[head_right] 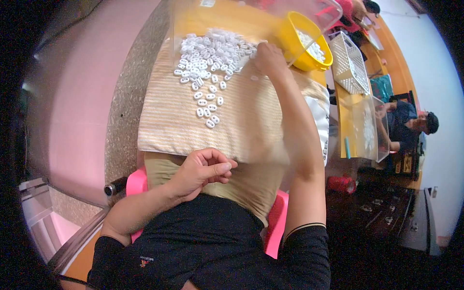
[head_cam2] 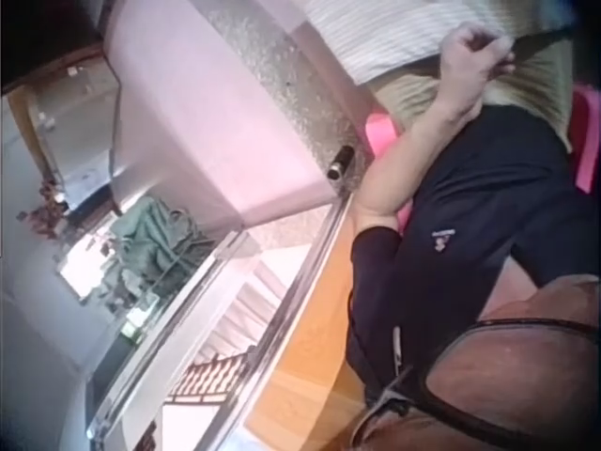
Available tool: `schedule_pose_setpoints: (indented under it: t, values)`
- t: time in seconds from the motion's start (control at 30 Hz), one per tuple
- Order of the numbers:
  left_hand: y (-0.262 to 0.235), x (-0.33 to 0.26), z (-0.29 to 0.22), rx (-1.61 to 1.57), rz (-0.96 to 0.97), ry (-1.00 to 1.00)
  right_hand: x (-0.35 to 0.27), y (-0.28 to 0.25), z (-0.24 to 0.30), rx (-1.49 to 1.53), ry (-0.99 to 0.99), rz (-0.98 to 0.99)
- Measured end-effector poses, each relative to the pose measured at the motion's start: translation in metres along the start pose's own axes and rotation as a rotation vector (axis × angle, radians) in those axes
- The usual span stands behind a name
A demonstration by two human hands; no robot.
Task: Inspecting and sorting white plastic cord locks at a workstation.
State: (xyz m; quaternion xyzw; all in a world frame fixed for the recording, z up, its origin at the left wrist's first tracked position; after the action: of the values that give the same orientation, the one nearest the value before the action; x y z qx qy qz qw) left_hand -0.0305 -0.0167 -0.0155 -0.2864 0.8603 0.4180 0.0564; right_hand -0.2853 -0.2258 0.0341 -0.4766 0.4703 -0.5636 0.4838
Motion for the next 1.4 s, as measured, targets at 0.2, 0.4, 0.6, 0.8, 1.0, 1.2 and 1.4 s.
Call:
schedule_pose_setpoints:
  t: [0.2, 0.4, 0.6, 0.8, 1.0, 1.2, 1.4]
  values:
    - [0.003, 0.000, -0.004, -0.001, 0.021, 0.004, 0.016, 0.013, -0.018, 0.063, 0.075, -0.071]
    - [0.004, -0.002, -0.007, -0.009, 0.032, 0.006, 0.017, 0.002, -0.014, 0.157, 0.060, -0.002]
    - [0.002, 0.000, -0.005, -0.012, 0.032, 0.011, 0.013, 0.001, -0.013, 0.247, 0.088, 0.000]
    - [0.002, -0.001, -0.005, 0.001, 0.026, 0.011, 0.007, -0.002, -0.010, 0.205, 0.057, 0.173]
    - [0.002, -0.001, -0.005, 0.001, 0.027, 0.011, -0.001, -0.001, -0.010, 0.180, 0.009, 0.068]
    - [0.002, -0.001, -0.005, 0.003, 0.031, 0.017, 0.001, 0.001, -0.014, 0.210, 0.016, 0.090]
    - [0.002, -0.002, -0.005, 0.014, 0.034, 0.031, -0.001, 0.002, -0.014, 0.338, 0.072, 0.121]
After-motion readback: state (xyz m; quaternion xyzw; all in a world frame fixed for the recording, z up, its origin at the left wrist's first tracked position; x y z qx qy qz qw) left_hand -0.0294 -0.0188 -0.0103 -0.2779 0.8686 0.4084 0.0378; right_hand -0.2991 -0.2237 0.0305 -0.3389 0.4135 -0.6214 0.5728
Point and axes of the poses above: each hand's wrist, its own x-axis towards the middle knuckle, its own y-axis out of the palm, z = x × y, the point moved 5 cm from there along x, towards the middle knuckle, and after that the axes turned 8 degrees about x, right-handed, at the moved point
